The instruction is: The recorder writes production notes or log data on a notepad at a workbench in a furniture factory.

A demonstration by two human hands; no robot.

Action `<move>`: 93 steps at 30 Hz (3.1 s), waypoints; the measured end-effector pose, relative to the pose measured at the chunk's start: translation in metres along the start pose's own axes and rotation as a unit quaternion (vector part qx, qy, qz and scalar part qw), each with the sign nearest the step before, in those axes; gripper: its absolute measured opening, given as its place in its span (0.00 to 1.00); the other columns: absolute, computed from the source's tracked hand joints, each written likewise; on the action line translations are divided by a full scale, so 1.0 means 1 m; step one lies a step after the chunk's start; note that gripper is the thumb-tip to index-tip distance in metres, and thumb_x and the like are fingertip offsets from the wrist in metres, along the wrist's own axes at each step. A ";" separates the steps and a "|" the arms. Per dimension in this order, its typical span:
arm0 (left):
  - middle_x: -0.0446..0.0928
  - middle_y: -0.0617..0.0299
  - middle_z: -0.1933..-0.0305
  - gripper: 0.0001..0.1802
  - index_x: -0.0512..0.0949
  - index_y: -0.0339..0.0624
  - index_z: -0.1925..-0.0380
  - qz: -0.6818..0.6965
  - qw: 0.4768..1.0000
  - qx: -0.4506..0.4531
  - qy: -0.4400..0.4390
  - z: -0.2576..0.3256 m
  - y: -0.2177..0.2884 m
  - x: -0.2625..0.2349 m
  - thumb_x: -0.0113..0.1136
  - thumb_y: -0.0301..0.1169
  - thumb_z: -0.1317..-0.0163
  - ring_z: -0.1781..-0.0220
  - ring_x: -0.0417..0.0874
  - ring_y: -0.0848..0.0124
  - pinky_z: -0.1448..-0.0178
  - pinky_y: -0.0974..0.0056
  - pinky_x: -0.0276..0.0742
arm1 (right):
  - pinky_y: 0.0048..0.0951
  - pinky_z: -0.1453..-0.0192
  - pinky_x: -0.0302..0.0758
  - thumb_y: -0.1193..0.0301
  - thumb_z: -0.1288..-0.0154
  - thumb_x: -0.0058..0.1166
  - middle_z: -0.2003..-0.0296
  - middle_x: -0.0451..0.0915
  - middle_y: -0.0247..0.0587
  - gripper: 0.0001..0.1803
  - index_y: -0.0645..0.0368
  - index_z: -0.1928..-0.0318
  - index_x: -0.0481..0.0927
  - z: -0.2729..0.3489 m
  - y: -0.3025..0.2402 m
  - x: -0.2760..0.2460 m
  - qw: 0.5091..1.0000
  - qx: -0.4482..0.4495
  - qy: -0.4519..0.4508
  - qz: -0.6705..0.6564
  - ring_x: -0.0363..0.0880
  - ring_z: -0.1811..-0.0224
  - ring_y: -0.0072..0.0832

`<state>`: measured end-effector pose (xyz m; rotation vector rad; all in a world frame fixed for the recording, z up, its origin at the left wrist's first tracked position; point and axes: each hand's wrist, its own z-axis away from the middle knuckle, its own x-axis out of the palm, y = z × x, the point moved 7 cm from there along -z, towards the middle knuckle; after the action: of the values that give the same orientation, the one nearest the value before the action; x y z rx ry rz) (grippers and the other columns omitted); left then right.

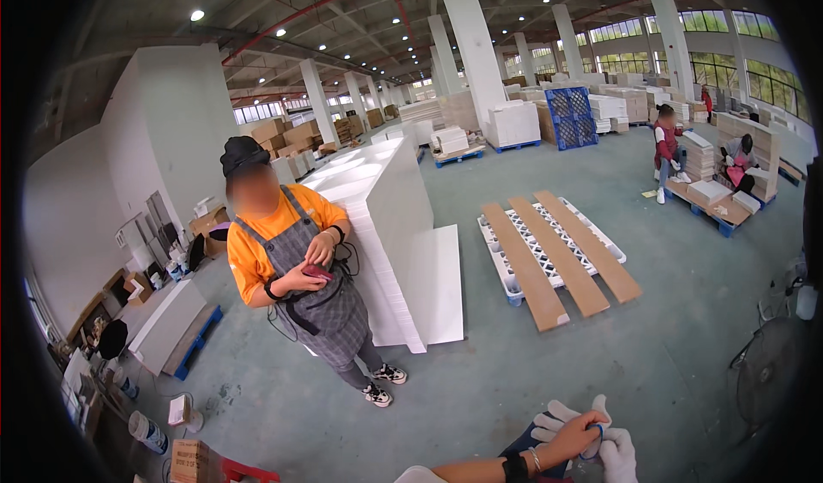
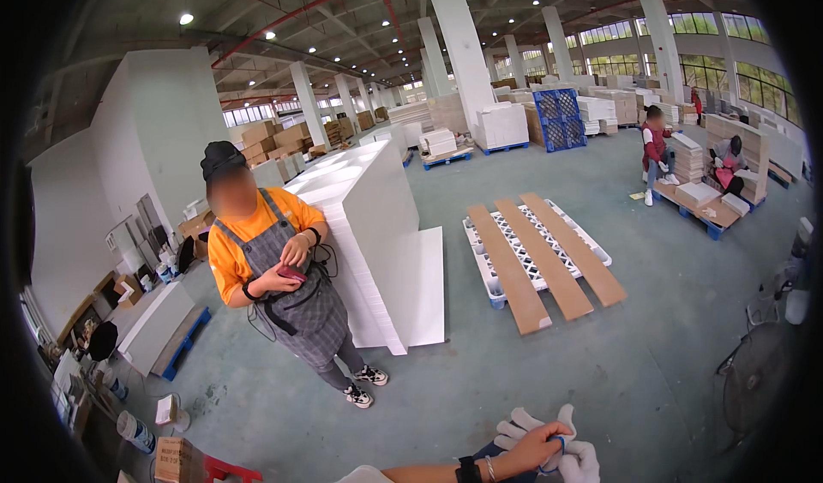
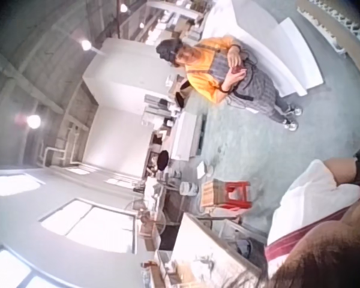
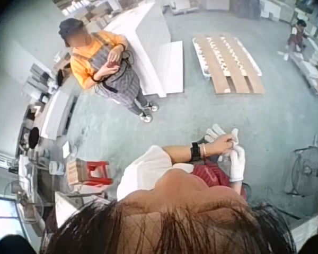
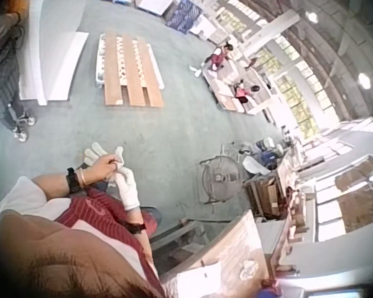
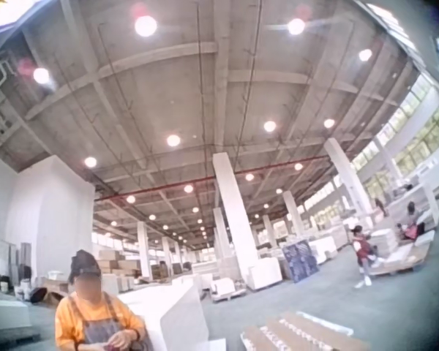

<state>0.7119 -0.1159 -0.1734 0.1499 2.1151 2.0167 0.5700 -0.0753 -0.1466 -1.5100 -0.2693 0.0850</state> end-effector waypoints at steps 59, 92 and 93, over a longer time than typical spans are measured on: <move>0.50 0.55 0.19 0.40 0.55 0.47 0.25 0.415 0.870 -0.259 -0.056 -0.058 -0.003 0.033 0.42 0.58 0.28 0.20 0.51 0.61 0.22 0.69 0.45 | 0.21 0.68 0.68 0.80 0.39 0.56 0.76 0.73 0.25 0.08 0.55 0.73 0.73 -0.016 -0.013 0.029 0.991 0.026 -0.125 0.047 0.68 0.73 0.14; 0.70 0.78 0.82 0.07 0.82 0.49 0.67 0.349 0.787 -0.483 -0.159 0.052 -0.127 0.015 0.63 0.38 0.35 0.81 0.71 0.82 0.78 0.74 0.63 | 0.41 0.59 0.76 0.48 0.36 0.60 0.77 0.77 0.32 0.21 0.47 0.77 0.74 0.066 0.305 -0.169 0.863 0.333 0.230 -0.302 0.76 0.69 0.33; 0.70 0.78 0.82 0.08 0.82 0.49 0.66 0.340 0.791 -0.485 -0.154 0.052 -0.128 0.015 0.62 0.39 0.34 0.81 0.71 0.82 0.78 0.74 0.62 | 0.41 0.59 0.76 0.48 0.36 0.60 0.78 0.76 0.31 0.21 0.46 0.77 0.73 0.066 0.309 -0.170 0.864 0.341 0.228 -0.291 0.76 0.70 0.33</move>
<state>0.7189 -0.0691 -0.3043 1.0707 0.6393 2.9109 0.4248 -0.0293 -0.4717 -0.6601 -0.2628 -0.6027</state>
